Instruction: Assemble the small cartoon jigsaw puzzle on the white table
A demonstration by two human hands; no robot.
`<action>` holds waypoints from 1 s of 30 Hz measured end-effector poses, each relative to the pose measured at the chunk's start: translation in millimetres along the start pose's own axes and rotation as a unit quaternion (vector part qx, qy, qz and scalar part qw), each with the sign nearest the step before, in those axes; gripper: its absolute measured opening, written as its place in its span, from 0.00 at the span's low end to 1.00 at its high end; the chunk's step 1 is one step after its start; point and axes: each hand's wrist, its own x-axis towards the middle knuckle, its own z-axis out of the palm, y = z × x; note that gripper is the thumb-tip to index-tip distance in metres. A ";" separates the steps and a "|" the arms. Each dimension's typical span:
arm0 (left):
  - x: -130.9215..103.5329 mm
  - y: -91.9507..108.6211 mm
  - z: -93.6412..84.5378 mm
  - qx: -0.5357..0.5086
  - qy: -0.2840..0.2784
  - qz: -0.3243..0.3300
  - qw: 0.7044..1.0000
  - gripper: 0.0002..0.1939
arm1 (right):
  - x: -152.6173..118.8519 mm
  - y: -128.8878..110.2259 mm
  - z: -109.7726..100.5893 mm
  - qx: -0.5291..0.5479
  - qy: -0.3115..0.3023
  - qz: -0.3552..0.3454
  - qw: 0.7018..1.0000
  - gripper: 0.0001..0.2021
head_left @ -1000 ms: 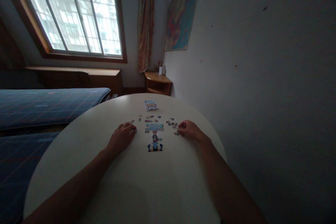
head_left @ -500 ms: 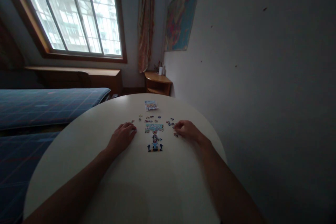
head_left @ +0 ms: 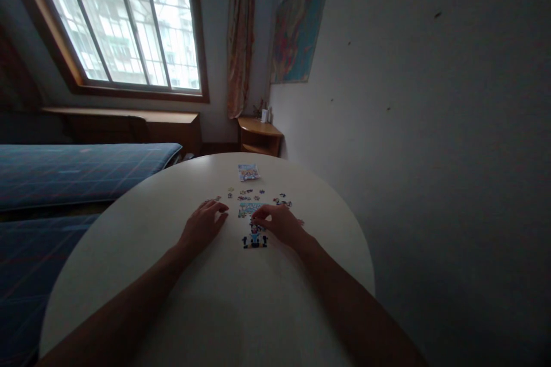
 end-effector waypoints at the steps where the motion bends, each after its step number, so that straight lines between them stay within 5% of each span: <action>1: -0.5 3.3 0.9 -0.020 0.001 0.010 1.000 0.09 | -0.2 -0.5 1.6 0.002 0.001 -0.008 1.000 0.07; 7: -7.1 32.7 7.4 -0.157 -0.016 0.008 0.987 0.11 | -0.3 -4.7 10.7 -0.001 0.015 -0.026 1.000 0.09; 12: -6.3 36.7 15.0 -0.219 -0.017 0.008 0.976 0.09 | 1.5 -9.3 17.1 -0.001 0.027 -0.002 1.000 0.09; 21: 3.7 26.0 21.7 -0.079 -0.035 -0.090 0.992 0.10 | 1.7 2.6 28.1 -0.121 0.000 -0.065 0.991 0.22; 30: 4.7 35.9 15.9 0.000 -0.033 -0.095 0.995 0.10 | -3.6 -2.3 29.1 -0.145 -0.068 -0.057 0.985 0.27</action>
